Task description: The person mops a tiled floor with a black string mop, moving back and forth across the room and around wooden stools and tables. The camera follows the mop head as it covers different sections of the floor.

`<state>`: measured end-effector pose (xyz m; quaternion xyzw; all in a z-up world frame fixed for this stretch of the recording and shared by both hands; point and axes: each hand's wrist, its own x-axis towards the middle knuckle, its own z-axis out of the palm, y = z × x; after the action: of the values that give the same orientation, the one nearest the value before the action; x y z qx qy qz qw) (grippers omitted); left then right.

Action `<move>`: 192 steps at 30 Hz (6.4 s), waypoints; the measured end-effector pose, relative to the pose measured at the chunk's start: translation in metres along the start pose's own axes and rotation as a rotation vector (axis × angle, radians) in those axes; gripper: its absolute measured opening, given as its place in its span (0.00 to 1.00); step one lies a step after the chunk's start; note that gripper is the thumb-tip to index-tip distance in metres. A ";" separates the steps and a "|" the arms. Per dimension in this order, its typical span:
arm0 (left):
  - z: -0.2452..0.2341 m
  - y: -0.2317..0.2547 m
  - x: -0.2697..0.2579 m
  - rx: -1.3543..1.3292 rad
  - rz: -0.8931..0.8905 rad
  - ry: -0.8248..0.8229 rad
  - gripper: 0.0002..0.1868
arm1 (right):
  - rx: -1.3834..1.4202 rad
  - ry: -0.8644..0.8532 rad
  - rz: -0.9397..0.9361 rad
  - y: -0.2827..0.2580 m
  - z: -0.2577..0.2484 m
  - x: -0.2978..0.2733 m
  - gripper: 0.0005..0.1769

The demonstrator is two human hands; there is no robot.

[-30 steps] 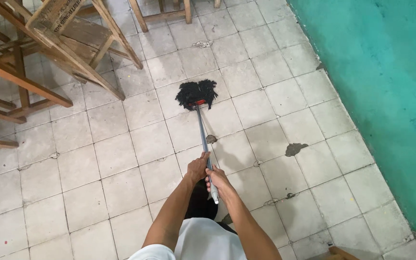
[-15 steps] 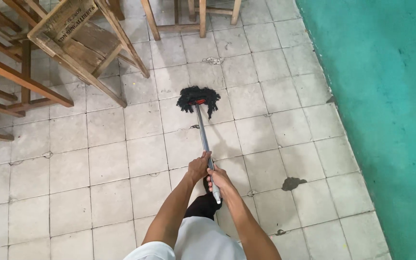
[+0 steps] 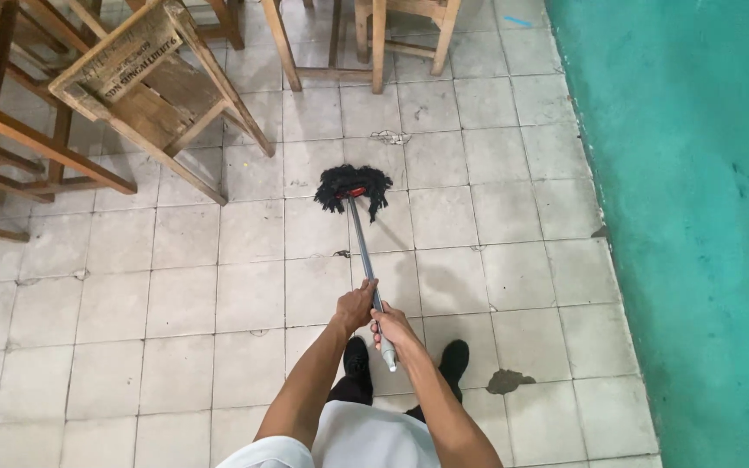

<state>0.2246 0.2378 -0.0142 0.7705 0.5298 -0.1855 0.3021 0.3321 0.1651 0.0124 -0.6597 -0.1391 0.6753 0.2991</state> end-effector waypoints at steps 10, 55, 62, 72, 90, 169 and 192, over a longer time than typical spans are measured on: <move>0.005 0.111 0.057 -0.162 -0.168 0.108 0.44 | -0.188 -0.106 0.028 -0.053 -0.120 0.032 0.35; -0.185 0.303 0.330 -0.584 -0.423 0.318 0.45 | -0.604 -0.460 0.103 -0.406 -0.336 0.216 0.35; -0.182 0.346 0.377 -0.510 -0.557 0.333 0.38 | -0.708 -0.541 0.102 -0.443 -0.384 0.236 0.35; -0.167 0.417 0.446 -0.411 -0.724 0.390 0.29 | -0.847 -0.683 0.138 -0.513 -0.464 0.248 0.33; -0.118 0.430 0.424 -0.340 -0.890 0.535 0.22 | -1.130 -0.810 0.270 -0.514 -0.448 0.221 0.38; -0.101 -0.241 0.003 -1.178 -1.356 0.623 0.34 | -1.562 -1.041 0.200 -0.227 0.356 0.147 0.38; -0.041 -0.537 -0.183 -1.268 -1.405 0.758 0.37 | -1.486 -0.983 0.176 -0.040 0.677 0.097 0.33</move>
<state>-0.3431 0.2732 -0.0168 -0.0085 0.9238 0.2501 0.2897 -0.3142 0.3935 0.0192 -0.3274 -0.6019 0.6377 -0.3519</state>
